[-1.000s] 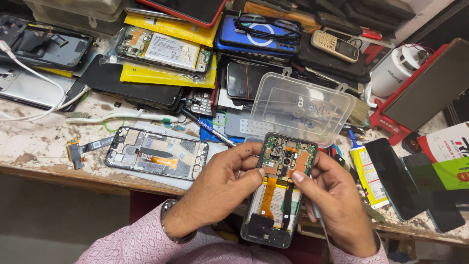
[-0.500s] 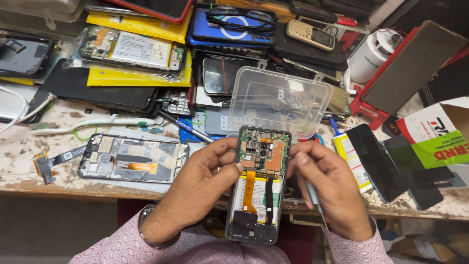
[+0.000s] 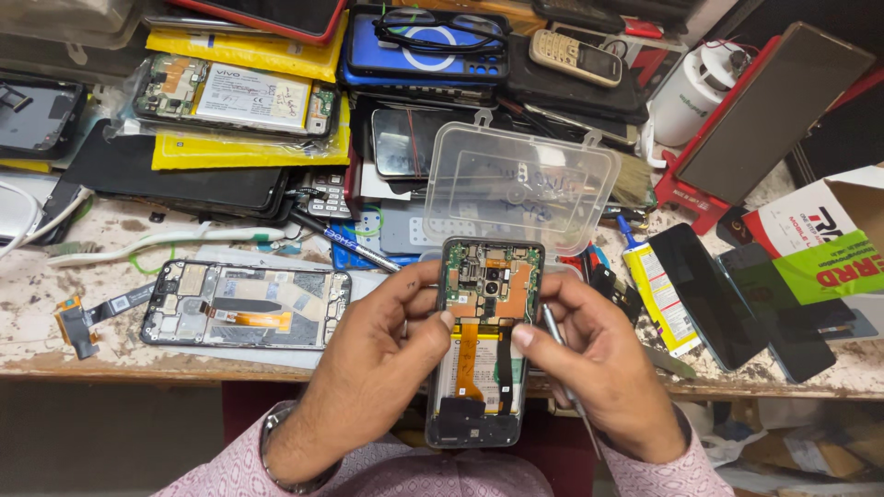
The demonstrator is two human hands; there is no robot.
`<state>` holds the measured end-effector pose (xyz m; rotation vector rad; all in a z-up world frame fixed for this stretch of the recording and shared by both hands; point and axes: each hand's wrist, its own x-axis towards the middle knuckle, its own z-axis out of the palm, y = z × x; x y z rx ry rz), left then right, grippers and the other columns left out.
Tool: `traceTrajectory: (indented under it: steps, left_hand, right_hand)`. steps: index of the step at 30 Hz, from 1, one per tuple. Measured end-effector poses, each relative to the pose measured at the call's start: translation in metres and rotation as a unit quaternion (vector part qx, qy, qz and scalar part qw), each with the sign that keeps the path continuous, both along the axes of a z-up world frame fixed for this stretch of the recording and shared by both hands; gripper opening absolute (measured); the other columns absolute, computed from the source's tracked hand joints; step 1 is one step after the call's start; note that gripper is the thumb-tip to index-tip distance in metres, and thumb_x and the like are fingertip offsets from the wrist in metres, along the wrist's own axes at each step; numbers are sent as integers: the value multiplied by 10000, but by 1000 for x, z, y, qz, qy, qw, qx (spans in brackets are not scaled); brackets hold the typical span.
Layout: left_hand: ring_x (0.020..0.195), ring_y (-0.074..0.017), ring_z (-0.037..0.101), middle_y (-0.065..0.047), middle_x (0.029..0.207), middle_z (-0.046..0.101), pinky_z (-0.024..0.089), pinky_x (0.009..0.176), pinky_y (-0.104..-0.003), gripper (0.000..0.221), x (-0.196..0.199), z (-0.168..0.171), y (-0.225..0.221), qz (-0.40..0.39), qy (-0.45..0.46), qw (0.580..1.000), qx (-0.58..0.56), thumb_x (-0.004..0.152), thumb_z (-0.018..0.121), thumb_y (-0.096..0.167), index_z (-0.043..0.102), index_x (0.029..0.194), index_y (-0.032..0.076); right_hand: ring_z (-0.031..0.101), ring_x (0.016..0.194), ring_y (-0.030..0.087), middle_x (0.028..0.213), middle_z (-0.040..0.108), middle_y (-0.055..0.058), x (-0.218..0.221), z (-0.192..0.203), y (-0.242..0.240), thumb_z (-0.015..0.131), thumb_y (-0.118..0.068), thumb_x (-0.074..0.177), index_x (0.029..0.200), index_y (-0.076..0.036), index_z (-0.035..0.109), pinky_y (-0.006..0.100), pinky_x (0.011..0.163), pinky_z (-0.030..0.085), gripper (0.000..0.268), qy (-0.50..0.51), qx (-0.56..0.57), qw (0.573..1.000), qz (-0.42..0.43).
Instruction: The person disassembles a mobile phone by removing the internal protective cover and then using a screwdriver to unscrew several fasteners from the circuit board.
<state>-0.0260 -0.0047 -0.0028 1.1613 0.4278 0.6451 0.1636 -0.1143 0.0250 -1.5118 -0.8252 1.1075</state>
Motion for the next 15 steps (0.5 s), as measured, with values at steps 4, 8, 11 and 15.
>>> traceTrajectory:
  steps: [4,8,11,15]
  left_hand:
    - [916,-85,714,-111,1158,780,599,768,-239,443,-6,7,-5,11,33,999,37,961,518,14,533,1404,-14]
    - [959,-92,730,-129,1178,773,611,784,-248,452,-9,9,-8,4,6,999,34,956,512,8,525,1407,-16]
    - [975,-96,727,-133,1193,781,604,810,-252,453,-14,9,-8,4,16,997,71,963,521,10,520,1416,-15]
    - [982,-106,735,-133,1199,782,605,818,-261,481,-16,6,-7,17,26,996,82,950,534,21,513,1430,-12]
  right_hand:
    - [458,496,1,819,684,6,3,-7,-3,733,-56,857,1070,-18,640,182,375,305,235,27,-19,999,-11]
    - [461,439,24,786,702,25,12,-12,0,747,-47,832,1010,-9,634,203,350,330,214,62,-36,997,5]
    - [474,423,32,769,703,34,14,-12,1,742,-46,820,1026,2,660,204,346,350,227,83,-41,996,16]
    - [494,455,32,780,698,33,12,-11,2,755,-51,839,1010,21,640,208,355,353,217,69,-47,996,15]
